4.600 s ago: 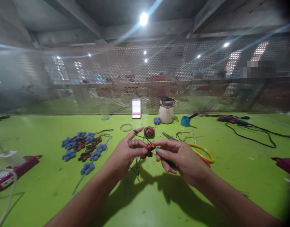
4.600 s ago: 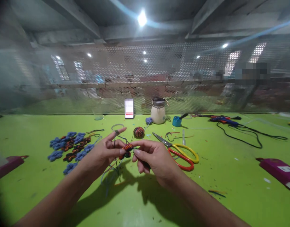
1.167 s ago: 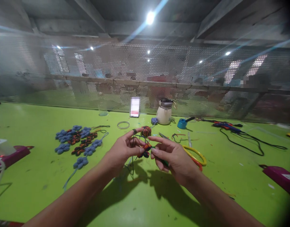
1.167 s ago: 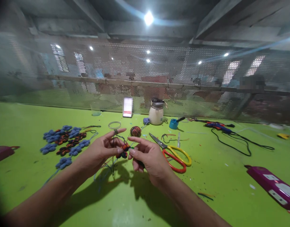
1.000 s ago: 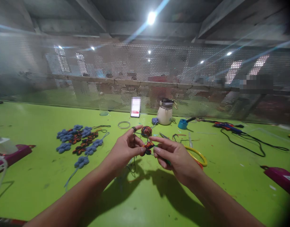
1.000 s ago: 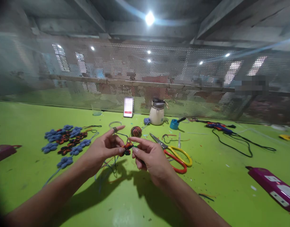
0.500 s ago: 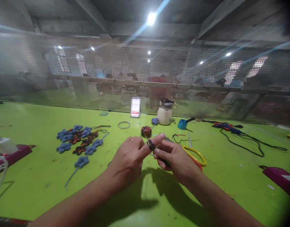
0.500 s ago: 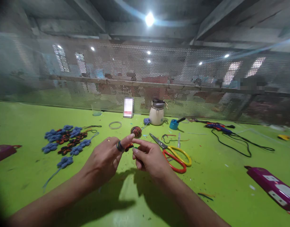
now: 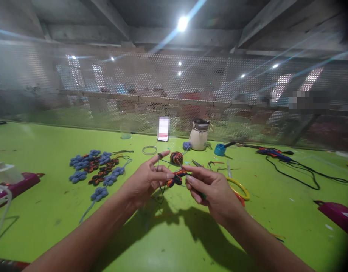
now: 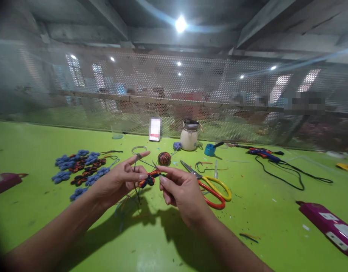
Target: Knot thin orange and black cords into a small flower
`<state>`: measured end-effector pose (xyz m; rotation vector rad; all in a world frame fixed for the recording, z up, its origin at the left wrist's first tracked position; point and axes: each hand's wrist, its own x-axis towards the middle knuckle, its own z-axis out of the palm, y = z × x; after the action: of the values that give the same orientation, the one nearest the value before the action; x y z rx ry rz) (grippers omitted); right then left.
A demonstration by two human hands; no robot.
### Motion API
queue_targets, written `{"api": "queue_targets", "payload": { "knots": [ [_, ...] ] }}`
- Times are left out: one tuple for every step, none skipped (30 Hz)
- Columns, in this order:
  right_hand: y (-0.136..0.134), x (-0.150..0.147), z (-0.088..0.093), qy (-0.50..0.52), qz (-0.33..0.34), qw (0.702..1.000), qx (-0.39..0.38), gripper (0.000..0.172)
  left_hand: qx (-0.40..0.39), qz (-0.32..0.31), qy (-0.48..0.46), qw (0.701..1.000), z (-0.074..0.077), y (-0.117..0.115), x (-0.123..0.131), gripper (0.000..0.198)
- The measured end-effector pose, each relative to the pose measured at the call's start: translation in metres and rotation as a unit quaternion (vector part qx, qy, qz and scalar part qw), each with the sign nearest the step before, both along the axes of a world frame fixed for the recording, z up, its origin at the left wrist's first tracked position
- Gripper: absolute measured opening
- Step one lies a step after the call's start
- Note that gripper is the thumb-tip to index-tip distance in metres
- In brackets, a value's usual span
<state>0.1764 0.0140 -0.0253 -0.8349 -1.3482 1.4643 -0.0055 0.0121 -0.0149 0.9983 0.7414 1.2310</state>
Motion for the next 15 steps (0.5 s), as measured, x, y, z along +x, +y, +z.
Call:
{"api": "queue_targets", "payload": {
  "knots": [
    [0.001,0.001,0.000,-0.008,0.005,1.000,0.012,0.029,0.001,-0.002,0.004,1.000,0.001,0.000,-0.001,0.081],
    [0.002,0.002,0.000,-0.017,0.011,0.999,0.025,0.029,0.003,-0.005,0.008,1.000,0.002,0.000,-0.001,0.080],
    [0.003,0.004,0.001,-0.027,0.018,0.999,0.038,0.028,0.006,-0.006,0.011,1.000,0.002,0.000,-0.002,0.080],
    [0.005,0.005,0.001,-0.039,0.026,0.998,0.049,0.028,0.010,-0.007,0.014,1.000,0.003,0.000,-0.002,0.079],
    [0.007,0.008,0.002,-0.052,0.037,0.996,0.058,0.028,0.014,-0.007,0.017,1.000,0.003,0.000,-0.002,0.079],
    [0.008,0.010,0.003,-0.065,0.050,0.995,0.065,0.029,0.018,-0.008,0.022,1.000,0.004,0.000,-0.003,0.079],
    [0.009,0.013,0.004,-0.077,0.064,0.993,0.071,0.029,0.023,-0.009,0.029,0.999,0.004,0.000,-0.003,0.078],
    [0.011,0.016,0.005,-0.088,0.079,0.990,0.075,0.030,0.030,-0.010,0.039,0.999,0.004,0.000,-0.003,0.078],
    [0.012,0.018,0.007,-0.100,0.095,0.987,0.079,0.031,0.037,-0.010,0.049,0.998,0.004,0.000,-0.003,0.078],
    [0.013,0.021,0.009,-0.113,0.110,0.984,0.084,0.032,0.044,-0.011,0.060,0.997,0.004,0.000,-0.004,0.078],
    [0.013,0.024,0.011,-0.127,0.122,0.980,0.091,0.032,0.051,-0.013,0.069,0.996,0.004,0.000,-0.004,0.078],
    [0.014,0.026,0.013,-0.145,0.130,0.976,0.098,0.032,0.056,-0.013,0.076,0.995,0.004,0.000,-0.004,0.078],
    [0.014,0.028,0.015,-0.165,0.135,0.971,0.108,0.032,0.059,-0.014,0.079,0.995,0.004,0.000,-0.004,0.078],
    [0.014,0.029,0.017,-0.185,0.139,0.966,0.118,0.031,0.059,-0.016,0.081,0.995,0.004,0.000,-0.004,0.077],
    [0.014,0.031,0.019,-0.204,0.143,0.960,0.127,0.031,0.058,-0.017,0.081,0.995,0.004,-0.001,-0.004,0.077]
  ]
}}
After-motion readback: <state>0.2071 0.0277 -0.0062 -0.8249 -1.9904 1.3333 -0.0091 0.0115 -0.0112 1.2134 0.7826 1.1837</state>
